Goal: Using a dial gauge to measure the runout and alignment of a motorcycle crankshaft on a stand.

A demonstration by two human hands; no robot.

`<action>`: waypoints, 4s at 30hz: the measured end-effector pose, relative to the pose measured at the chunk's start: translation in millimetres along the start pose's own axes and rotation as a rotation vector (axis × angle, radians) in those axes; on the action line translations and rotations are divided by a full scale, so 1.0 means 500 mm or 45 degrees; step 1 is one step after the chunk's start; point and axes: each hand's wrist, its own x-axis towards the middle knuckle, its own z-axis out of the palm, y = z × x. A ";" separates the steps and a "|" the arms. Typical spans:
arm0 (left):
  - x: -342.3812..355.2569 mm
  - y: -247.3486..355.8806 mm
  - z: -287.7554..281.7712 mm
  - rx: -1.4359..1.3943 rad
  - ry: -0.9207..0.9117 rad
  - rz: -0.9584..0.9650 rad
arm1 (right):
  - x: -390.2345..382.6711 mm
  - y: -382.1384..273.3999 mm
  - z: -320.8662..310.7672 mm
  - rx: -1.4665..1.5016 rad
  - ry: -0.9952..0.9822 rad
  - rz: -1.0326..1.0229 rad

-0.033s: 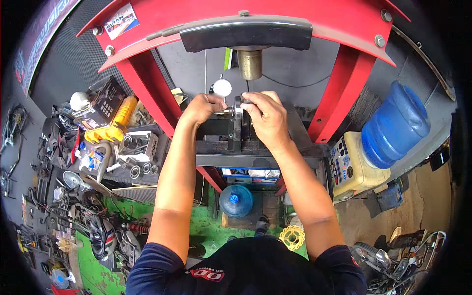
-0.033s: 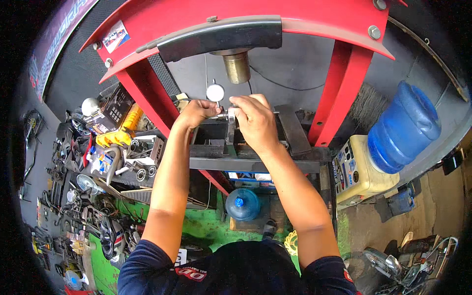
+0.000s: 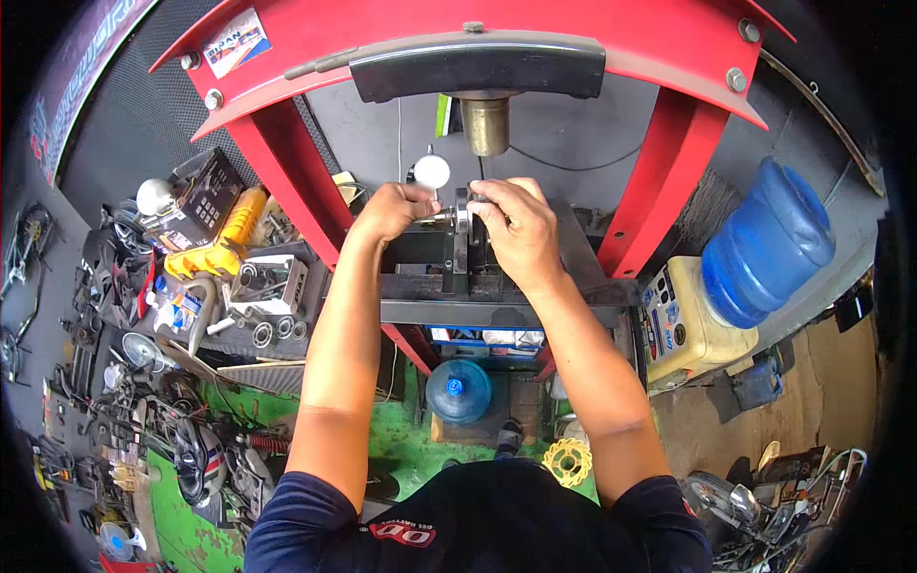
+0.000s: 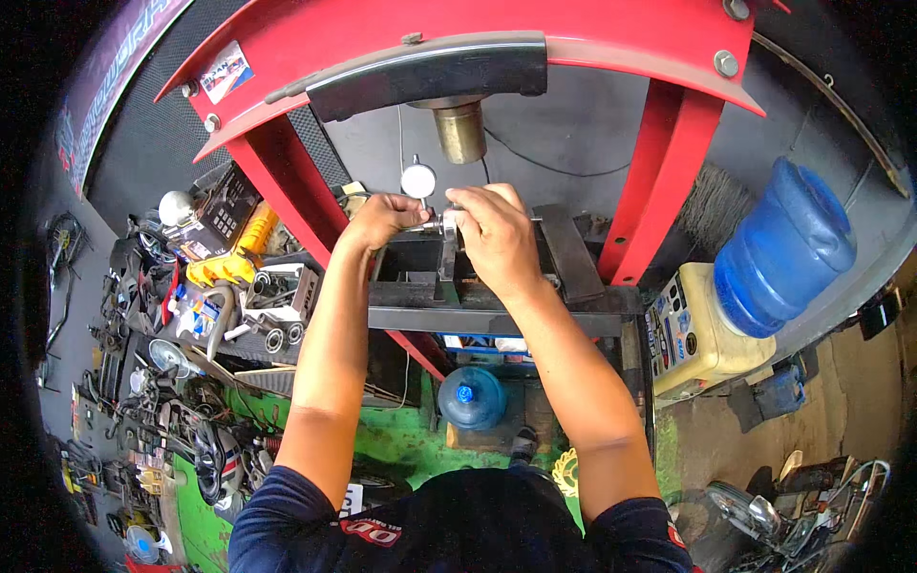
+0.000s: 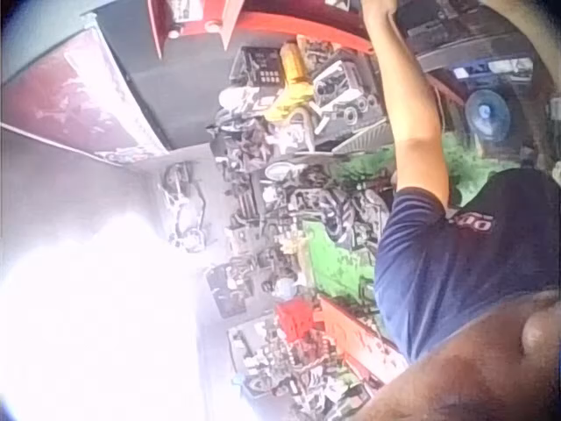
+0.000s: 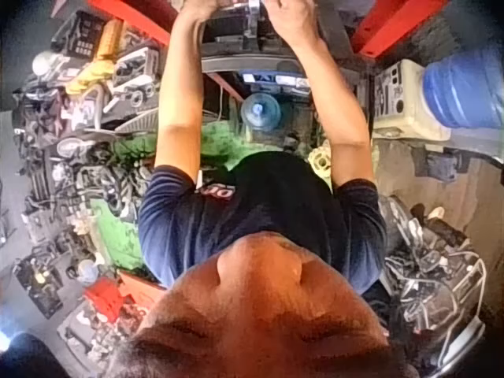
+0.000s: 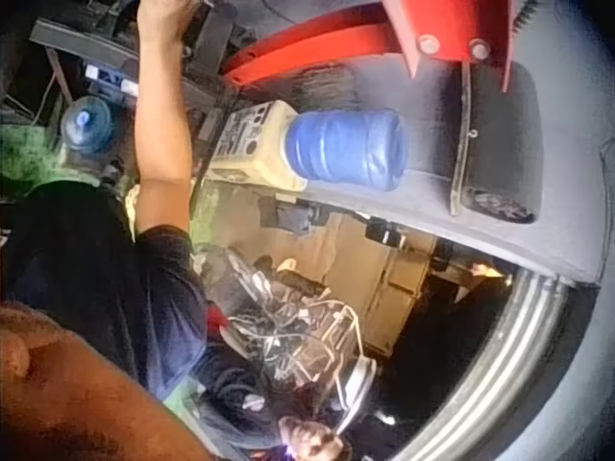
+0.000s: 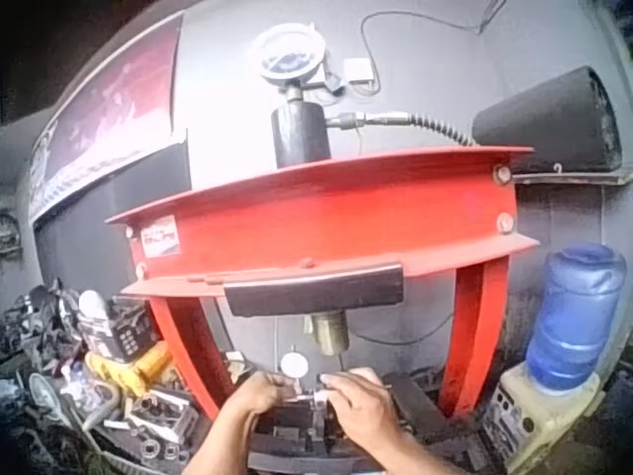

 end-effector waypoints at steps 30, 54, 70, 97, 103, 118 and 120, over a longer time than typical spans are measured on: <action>-0.091 0.010 -0.034 0.007 0.299 0.094 | -0.004 0.005 0.000 -0.046 -0.020 -0.080; -0.601 -0.212 0.152 -0.350 0.571 -0.224 | -0.030 0.030 0.020 -0.248 -0.040 0.000; -0.728 -0.258 0.171 -0.223 0.549 -0.468 | -0.022 -0.002 0.023 -0.219 -0.013 0.199; -0.794 -0.281 0.160 -0.145 0.524 -0.456 | -0.066 -0.044 0.048 -0.344 0.314 0.064; -0.805 -0.281 0.148 -0.161 0.480 -0.451 | -0.079 -0.023 0.060 -0.392 0.323 0.064; -0.875 -0.323 0.137 -0.046 0.483 -0.467 | -0.105 -0.064 0.063 -0.274 0.485 0.084; -0.882 -0.325 0.143 -0.065 0.464 -0.527 | -0.106 -0.056 0.060 -0.305 0.514 0.018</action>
